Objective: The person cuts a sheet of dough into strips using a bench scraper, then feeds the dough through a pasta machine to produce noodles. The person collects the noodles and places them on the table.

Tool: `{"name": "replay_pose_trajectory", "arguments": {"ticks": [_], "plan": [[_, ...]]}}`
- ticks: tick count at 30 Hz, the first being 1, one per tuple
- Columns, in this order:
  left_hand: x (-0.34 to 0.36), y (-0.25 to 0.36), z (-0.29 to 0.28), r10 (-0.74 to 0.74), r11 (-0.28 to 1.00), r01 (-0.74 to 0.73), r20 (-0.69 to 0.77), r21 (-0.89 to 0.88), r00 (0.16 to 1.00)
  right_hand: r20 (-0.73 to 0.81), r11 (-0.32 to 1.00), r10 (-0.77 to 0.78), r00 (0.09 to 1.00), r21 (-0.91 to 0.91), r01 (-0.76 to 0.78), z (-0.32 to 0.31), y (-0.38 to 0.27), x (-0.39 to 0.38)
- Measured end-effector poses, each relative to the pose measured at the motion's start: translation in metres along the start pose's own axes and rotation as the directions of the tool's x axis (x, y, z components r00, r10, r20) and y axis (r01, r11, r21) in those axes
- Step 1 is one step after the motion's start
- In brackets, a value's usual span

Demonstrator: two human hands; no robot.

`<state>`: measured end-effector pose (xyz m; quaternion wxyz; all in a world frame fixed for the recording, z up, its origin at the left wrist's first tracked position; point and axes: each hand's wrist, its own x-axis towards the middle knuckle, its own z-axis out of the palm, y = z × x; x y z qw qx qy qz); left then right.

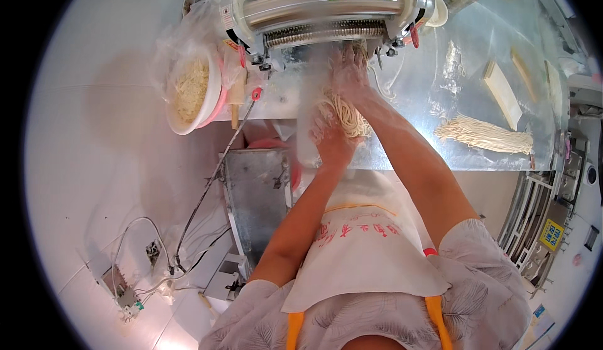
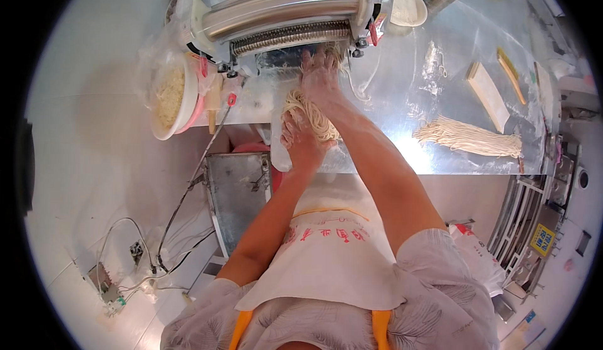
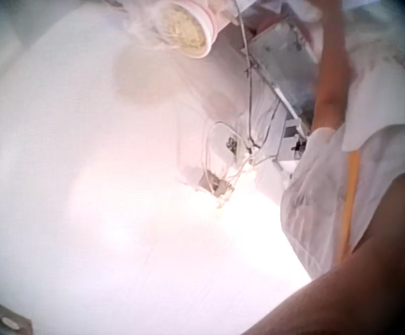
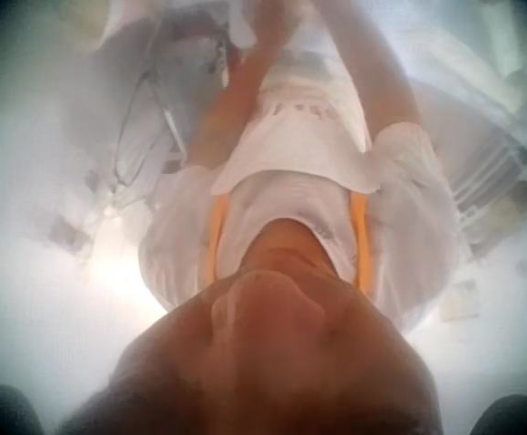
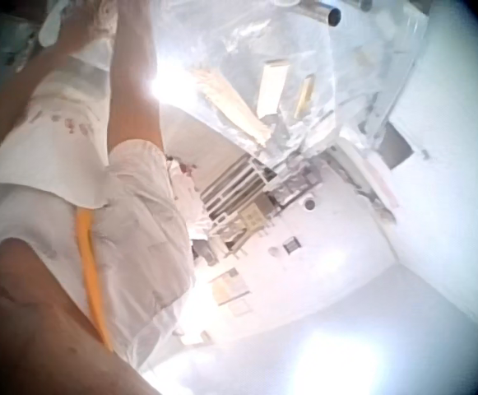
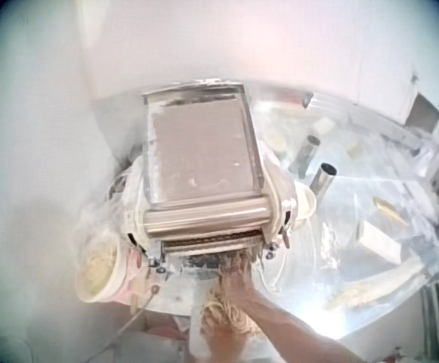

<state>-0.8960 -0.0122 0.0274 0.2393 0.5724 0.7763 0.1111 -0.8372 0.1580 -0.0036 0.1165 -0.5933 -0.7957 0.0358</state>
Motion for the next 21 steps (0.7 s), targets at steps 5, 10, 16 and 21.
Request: {"name": "replay_pose_trajectory", "arguments": {"ticks": [5,10,16,21], "plan": [[0.002,-0.011,0.011,0.067,0.996,-0.075,-0.18,-0.042,0.981,0.169,0.996,0.018,0.985,-0.084,-0.004,0.016,0.009,-0.008],[0.0,-0.023,0.011,-0.086,0.987,0.063,-0.15,-0.147,0.985,0.504,0.976,-0.05,0.862,0.207,-0.064,-0.043,0.01,-0.069],[0.013,0.008,0.007,-0.095,0.872,0.064,-0.04,-0.486,0.995,0.204,0.898,0.078,0.976,0.41,-0.158,-0.008,0.066,-0.102],[0.036,0.038,0.081,-0.02,0.673,0.005,-0.012,-0.739,1.0,0.41,0.392,0.274,0.87,0.779,-0.49,0.016,0.091,-0.102]]}}
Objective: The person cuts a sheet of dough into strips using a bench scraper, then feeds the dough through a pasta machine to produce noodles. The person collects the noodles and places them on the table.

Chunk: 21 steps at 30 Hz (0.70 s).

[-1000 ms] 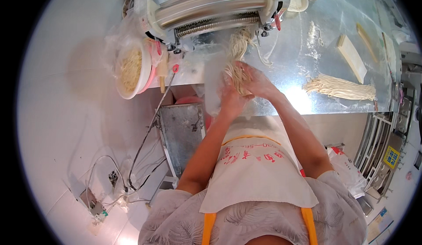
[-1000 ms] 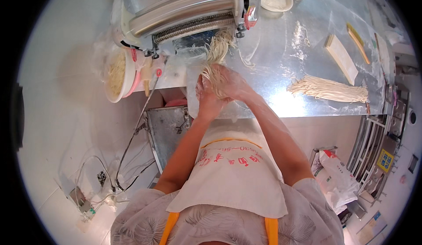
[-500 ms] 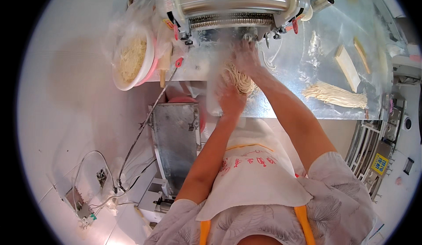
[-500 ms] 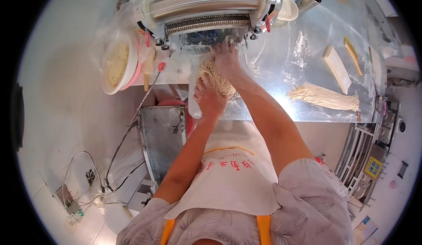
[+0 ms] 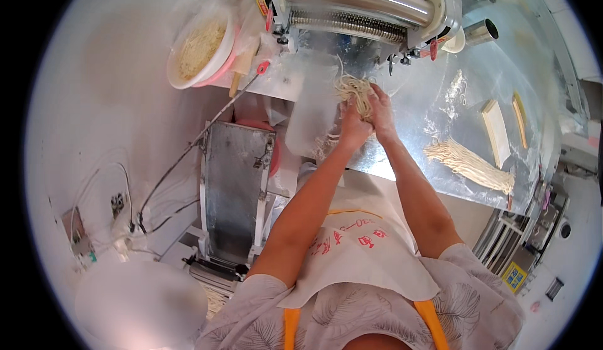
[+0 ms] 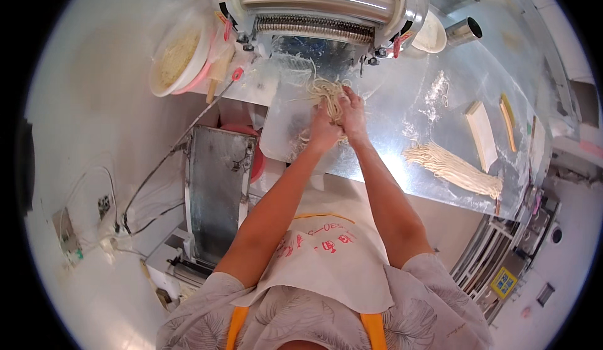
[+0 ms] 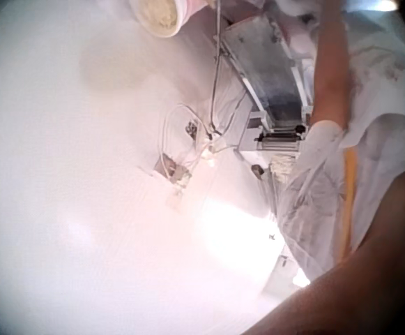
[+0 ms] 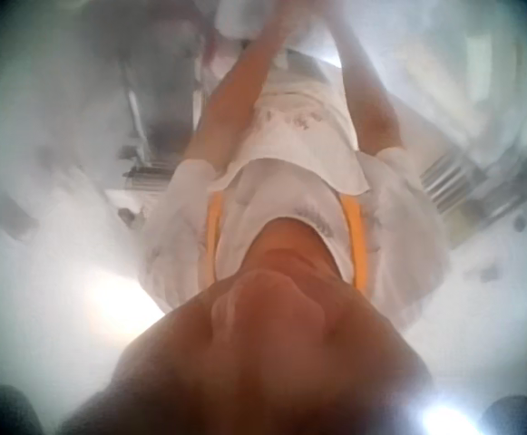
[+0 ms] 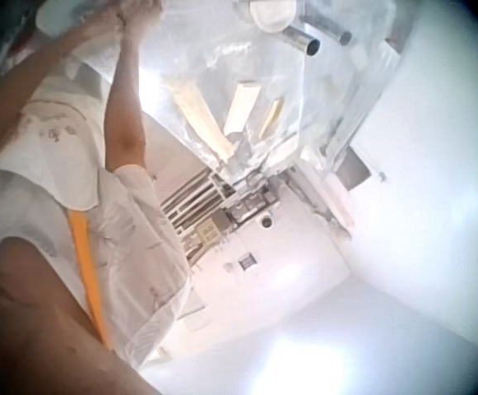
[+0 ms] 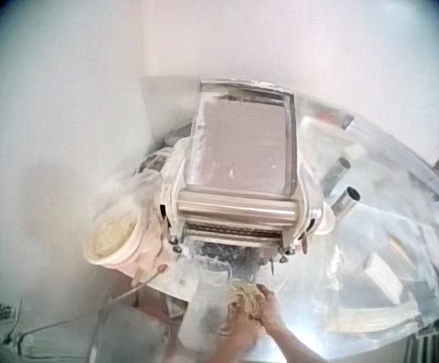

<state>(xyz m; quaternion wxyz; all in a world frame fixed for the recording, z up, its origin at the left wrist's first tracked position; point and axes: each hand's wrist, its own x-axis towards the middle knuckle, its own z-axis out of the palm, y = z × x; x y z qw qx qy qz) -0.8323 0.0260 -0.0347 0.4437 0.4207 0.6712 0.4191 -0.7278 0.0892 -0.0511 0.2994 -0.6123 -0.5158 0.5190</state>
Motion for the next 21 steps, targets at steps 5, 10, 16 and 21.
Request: {"name": "replay_pose_trajectory", "arguments": {"ticks": [5,10,16,21], "plan": [[-0.026,0.048,0.062,0.036,0.995,-0.044,-0.089,-0.089,0.995,0.051,0.838,0.07,0.996,0.538,-0.086,-0.065,-0.048,-0.029],[-0.056,0.114,0.101,0.174,0.969,-0.202,-0.193,-0.14,0.966,-0.017,0.819,0.026,0.999,0.573,-0.012,-0.128,-0.095,-0.053],[-0.091,0.168,0.075,0.331,0.885,-0.443,-0.474,-0.146,0.816,-0.043,0.913,-0.388,0.921,0.122,0.39,-0.145,-0.123,-0.084],[-0.154,0.172,-0.016,0.311,0.857,-0.486,-0.583,-0.169,0.751,0.132,0.848,-0.161,0.978,0.525,0.068,-0.049,-0.2,-0.177]]}}
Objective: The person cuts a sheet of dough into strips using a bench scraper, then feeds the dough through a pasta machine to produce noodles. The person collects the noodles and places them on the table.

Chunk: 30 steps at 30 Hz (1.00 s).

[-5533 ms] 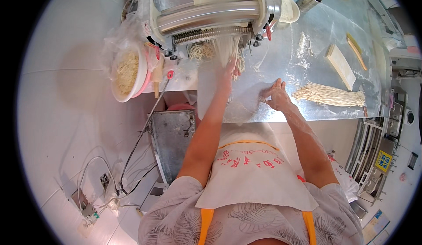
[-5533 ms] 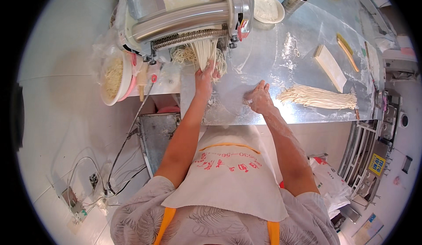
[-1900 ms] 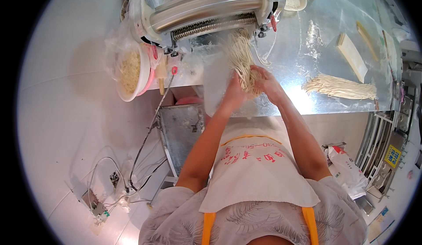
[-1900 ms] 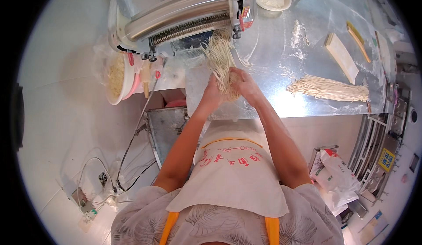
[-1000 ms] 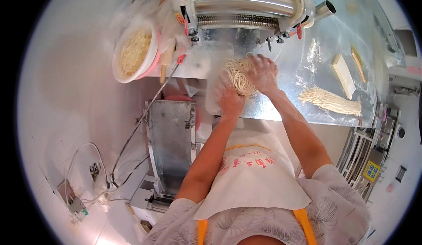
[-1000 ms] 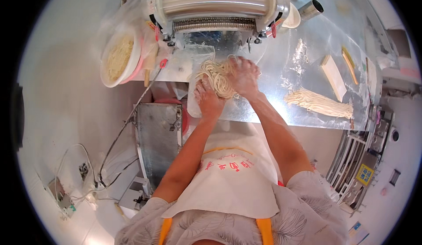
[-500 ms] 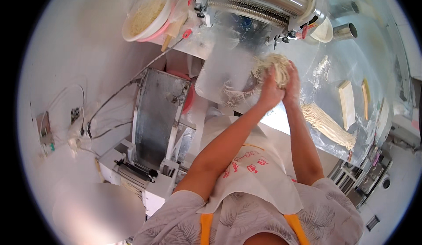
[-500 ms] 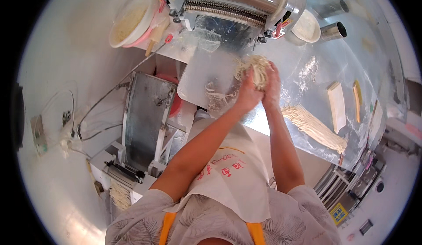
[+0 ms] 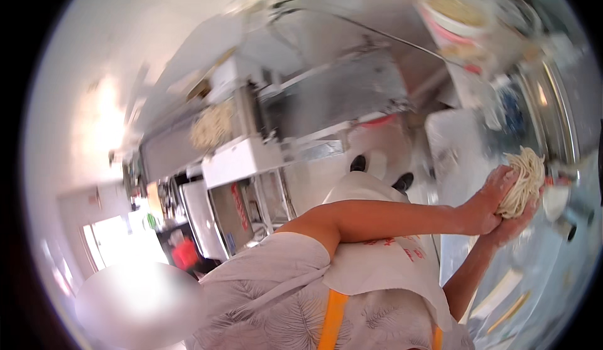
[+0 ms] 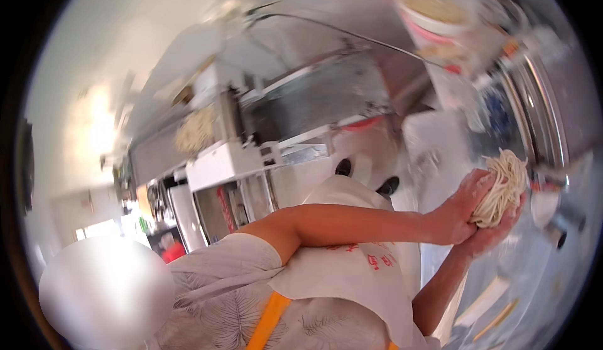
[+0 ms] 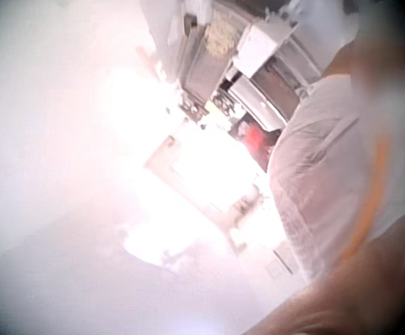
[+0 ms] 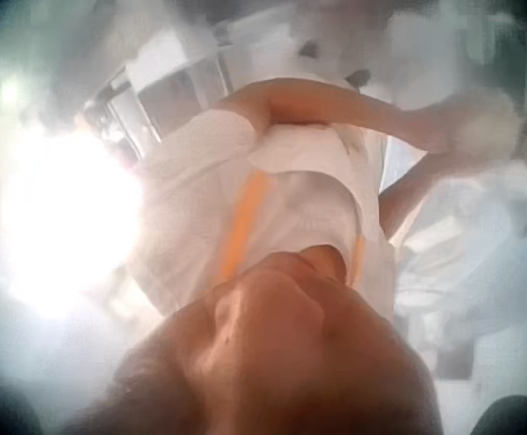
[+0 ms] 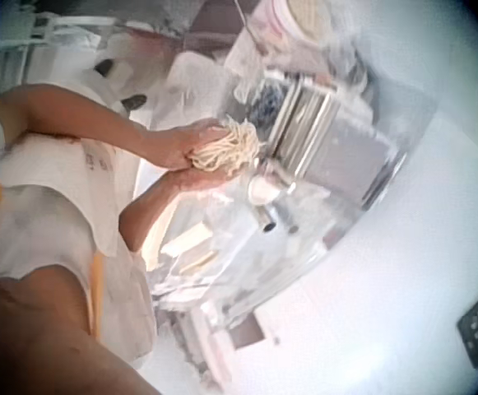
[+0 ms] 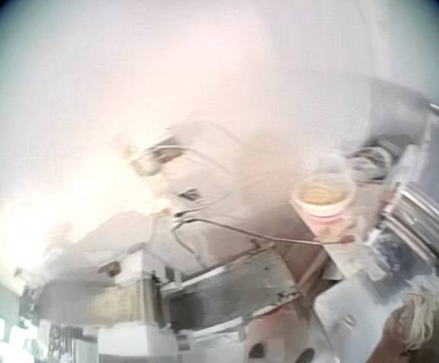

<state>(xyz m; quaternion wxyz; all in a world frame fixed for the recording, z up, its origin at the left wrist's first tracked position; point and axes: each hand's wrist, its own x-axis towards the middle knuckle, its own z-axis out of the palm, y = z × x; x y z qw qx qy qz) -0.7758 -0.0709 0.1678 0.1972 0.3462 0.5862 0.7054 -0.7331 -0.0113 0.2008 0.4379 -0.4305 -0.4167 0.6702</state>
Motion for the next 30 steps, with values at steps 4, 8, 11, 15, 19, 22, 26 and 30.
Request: {"name": "replay_pose_trajectory", "arguments": {"ticks": [4,8,11,15,19,22,26,30], "plan": [[-0.003,0.077,-0.061,0.1,0.991,-0.075,-0.254,0.107,0.962,0.366,0.999,-0.047,0.93,0.029,0.039,0.062,-0.034,-0.04],[-0.036,0.139,-0.215,0.102,0.994,-0.072,-0.457,0.083,0.884,0.61,1.0,-0.008,0.793,-0.005,0.014,0.192,-0.006,-0.146],[-0.079,0.179,-0.328,0.192,0.973,-0.059,-0.634,0.224,0.749,0.829,0.999,-0.053,0.557,0.042,0.032,0.278,0.028,-0.237],[-0.159,0.232,-0.479,0.226,0.902,0.195,-0.806,0.385,0.547,0.966,0.995,0.095,0.242,-0.097,-0.006,0.388,0.067,-0.385],[-0.252,0.232,-0.638,0.043,0.896,0.382,-0.9,0.227,0.433,0.989,0.962,0.147,-0.001,-0.143,0.233,0.447,0.151,-0.461],[-0.373,0.157,-0.713,0.273,-0.07,0.911,-0.871,0.406,0.409,0.961,0.883,0.276,-0.025,-0.243,0.402,0.435,0.174,-0.461],[-0.347,0.134,-0.662,0.119,0.291,0.81,-0.859,0.509,0.498,0.872,0.864,0.413,0.263,-0.467,0.191,0.337,0.254,-0.364],[-0.272,0.115,-0.566,-0.245,0.709,0.605,-0.679,0.362,0.692,0.607,0.583,0.459,0.649,-0.756,0.296,0.183,0.264,-0.268]]}}
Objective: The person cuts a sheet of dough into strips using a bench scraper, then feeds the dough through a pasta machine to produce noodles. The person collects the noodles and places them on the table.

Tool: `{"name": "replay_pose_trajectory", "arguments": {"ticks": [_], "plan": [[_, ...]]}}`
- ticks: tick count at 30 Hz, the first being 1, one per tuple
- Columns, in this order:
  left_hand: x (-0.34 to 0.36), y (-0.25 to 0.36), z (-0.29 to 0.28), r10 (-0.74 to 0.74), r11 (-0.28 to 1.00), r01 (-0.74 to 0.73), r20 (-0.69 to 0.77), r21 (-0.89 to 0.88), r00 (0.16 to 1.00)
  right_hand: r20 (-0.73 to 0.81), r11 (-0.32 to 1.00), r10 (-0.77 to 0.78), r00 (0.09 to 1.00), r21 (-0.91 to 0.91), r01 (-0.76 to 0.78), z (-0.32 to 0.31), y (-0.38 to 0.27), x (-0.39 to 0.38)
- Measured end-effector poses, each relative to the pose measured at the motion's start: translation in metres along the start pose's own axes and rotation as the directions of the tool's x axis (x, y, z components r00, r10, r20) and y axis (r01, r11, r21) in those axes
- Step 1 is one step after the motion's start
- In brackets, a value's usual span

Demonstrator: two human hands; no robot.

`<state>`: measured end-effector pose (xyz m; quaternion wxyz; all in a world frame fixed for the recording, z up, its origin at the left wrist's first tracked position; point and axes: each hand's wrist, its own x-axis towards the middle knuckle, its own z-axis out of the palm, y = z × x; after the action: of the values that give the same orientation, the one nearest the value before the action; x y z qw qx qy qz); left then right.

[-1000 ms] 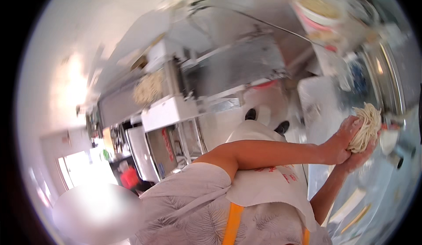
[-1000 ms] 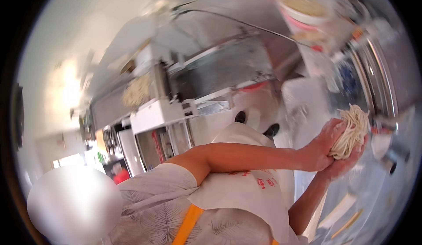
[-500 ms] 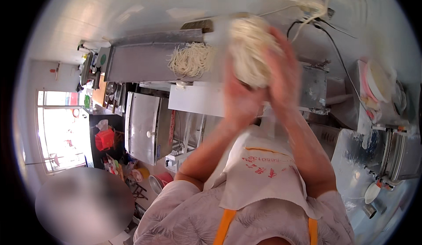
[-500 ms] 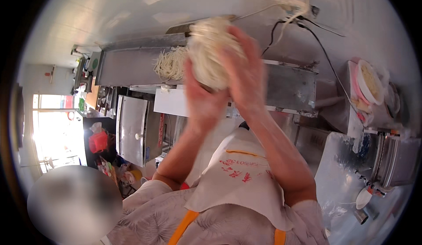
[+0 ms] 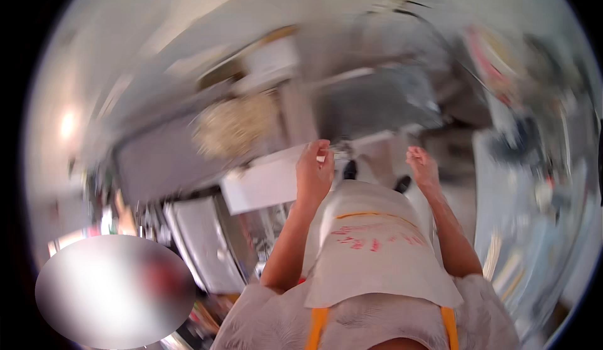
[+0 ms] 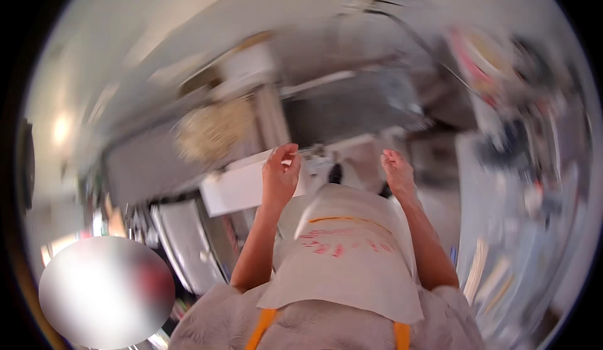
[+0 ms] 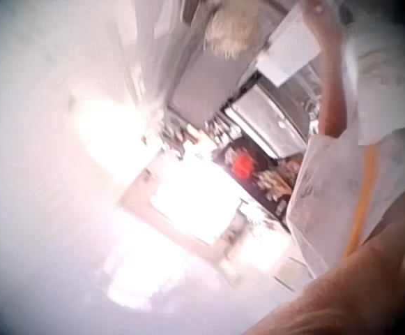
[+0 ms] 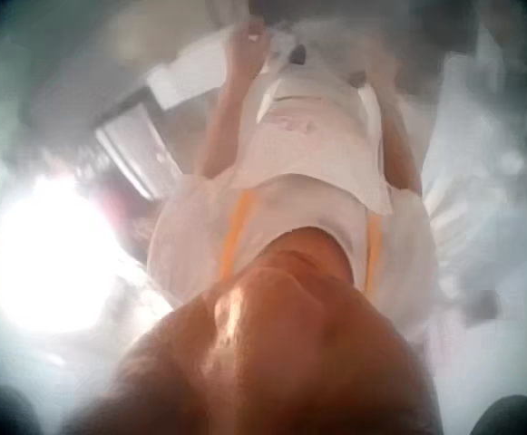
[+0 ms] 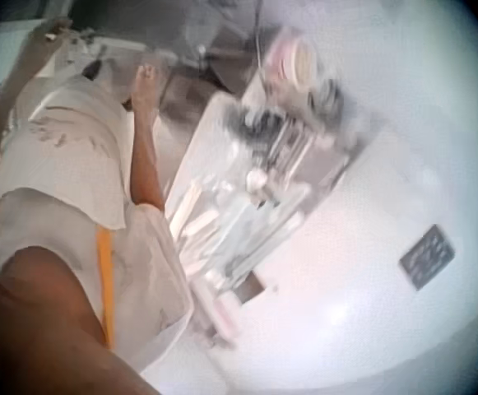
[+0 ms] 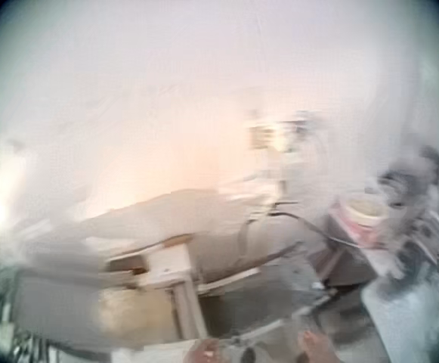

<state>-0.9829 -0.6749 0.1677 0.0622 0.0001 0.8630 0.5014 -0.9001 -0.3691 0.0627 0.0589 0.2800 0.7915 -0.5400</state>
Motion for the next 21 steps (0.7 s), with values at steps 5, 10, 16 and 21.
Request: {"name": "replay_pose_trajectory", "arguments": {"ticks": [5,10,16,21], "plan": [[-0.027,0.043,0.097,0.147,0.989,-0.09,0.697,-0.119,0.702,-0.321,0.957,0.222,0.921,-0.11,-0.269,-0.104,0.126,-0.088],[-0.058,0.058,0.189,0.138,0.953,-0.304,0.892,0.0,0.431,-0.498,0.924,0.356,0.791,0.059,-0.379,-0.138,0.189,-0.182],[-0.14,0.069,0.307,0.138,0.883,-0.469,0.94,0.026,0.313,-0.601,0.879,0.472,0.645,0.376,-0.294,-0.161,0.292,-0.291],[-0.205,0.096,0.383,0.083,0.911,-0.412,0.976,0.007,0.2,-0.721,0.808,0.588,0.368,0.542,-0.23,-0.247,0.377,-0.362]]}}
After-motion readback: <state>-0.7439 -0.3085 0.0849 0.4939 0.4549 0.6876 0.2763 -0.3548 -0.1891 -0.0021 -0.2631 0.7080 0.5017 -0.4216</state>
